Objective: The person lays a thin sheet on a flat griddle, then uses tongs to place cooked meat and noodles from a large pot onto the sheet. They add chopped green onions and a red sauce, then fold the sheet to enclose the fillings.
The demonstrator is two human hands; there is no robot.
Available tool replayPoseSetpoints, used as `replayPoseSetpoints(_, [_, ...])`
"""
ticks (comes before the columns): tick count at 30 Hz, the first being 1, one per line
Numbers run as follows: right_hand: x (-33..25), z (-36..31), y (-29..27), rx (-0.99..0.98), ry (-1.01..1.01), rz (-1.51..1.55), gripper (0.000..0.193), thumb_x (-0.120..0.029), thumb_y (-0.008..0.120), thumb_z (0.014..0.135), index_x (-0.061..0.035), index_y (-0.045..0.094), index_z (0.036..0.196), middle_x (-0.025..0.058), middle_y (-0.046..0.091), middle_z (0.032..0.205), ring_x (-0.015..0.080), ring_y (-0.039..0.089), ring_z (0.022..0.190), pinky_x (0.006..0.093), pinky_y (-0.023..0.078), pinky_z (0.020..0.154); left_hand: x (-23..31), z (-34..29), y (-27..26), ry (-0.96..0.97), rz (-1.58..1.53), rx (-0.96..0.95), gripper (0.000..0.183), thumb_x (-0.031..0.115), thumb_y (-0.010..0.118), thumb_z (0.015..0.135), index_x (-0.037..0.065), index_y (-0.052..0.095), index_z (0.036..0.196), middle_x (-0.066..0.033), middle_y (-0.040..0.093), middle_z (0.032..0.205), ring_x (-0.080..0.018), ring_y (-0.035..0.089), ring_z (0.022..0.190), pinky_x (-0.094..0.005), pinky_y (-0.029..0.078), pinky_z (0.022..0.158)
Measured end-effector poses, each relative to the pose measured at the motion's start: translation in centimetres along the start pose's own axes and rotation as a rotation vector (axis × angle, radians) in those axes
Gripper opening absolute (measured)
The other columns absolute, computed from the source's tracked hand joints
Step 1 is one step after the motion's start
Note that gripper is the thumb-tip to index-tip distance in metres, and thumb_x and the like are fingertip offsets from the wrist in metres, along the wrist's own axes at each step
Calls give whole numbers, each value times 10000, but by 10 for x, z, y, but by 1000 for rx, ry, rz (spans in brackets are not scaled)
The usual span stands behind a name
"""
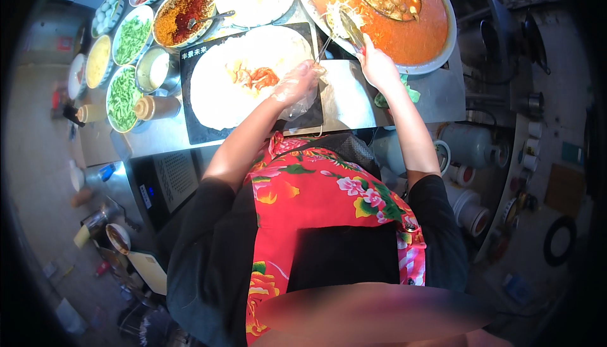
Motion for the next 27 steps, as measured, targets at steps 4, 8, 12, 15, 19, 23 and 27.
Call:
replayPoseSetpoints(4, [-3, 0, 13, 43, 10, 71, 620, -271, 537, 979, 6, 333, 1495, 269, 678, 1019, 415, 673, 950, 498, 524, 856, -11, 7, -3, -121, 32, -33, 254, 288, 467, 1025, 72, 547, 1132, 3, 502, 739, -116, 479, 650, -284, 405, 588])
replayPoseSetpoints(8, [-5, 3, 13, 4, 11, 40, 614, -280, 543, 977, 9, 352, 1484, 264, 679, 1020, 394, 676, 949, 494, 528, 849, -13, 6, -7, -165, 54, -104, 469, 357, 464, 1006, 35, 504, 1344, -81, 630, 856, -198, 601, 753, -352, 491, 713])
replayPoseSetpoints(12, [-7, 2, -28, 122, -60, 25, 588, -288, 540, 988, -26, 367, 1485, 250, 684, 996, 386, 688, 917, 491, 546, 814, 35, 3, -10, 11, 0, -68, 244, 261, 454, 1050, 72, 530, 1183, 40, 441, 712, -69, 417, 607, -244, 391, 544])
replayPoseSetpoints(15, [-14, -6, -89, 235, -75, -79, 558, -290, 521, 1013, -63, 365, 1498, 236, 686, 986, 370, 692, 904, 459, 562, 789, 101, -5, -21, 90, -33, -74, 302, 303, 465, 1055, 60, 525, 1223, 48, 432, 708, -65, 410, 608, -242, 393, 551])
replayPoseSetpoints(19, [-33, -19, -179, 421, -105, -145, 558, -282, 547, 1023, -189, 352, 1538, 203, 691, 1075, 327, 697, 973, 418, 566, 844, 185, -22, -49, 205, 363, 51, 349, 341, 541, 1031, 27, 640, 1147, -11, 634, 872, -51, 549, 752, -222, 439, 627])
replayPoseSetpoints(23, [-38, -26, -212, 516, -161, -110, 545, -275, 549, 1022, -212, 362, 1530, 211, 681, 1128, 335, 698, 997, 417, 567, 858, 211, -21, -48, 523, 267, 139, 388, 348, 547, 1026, 17, 647, 1202, -38, 662, 872, -55, 571, 740, -224, 456, 629])
replayPoseSetpoints(27, [-18, -14, -151, 474, -147, -23, 569, -237, 571, 1004, -169, 364, 1530, 217, 678, 1003, 354, 685, 943, 433, 548, 839, 157, -2, -39, 61, 114, -100, 386, 356, 525, 1020, 40, 590, 1231, -42, 611, 854, -92, 563, 721, -256, 467, 589])
Point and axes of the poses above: each hand's wrist, its own z-axis towards the middle knuckle, its own y-axis out of the palm, x = y × z, the point moved 2 cm from there along z, towards the middle knuckle
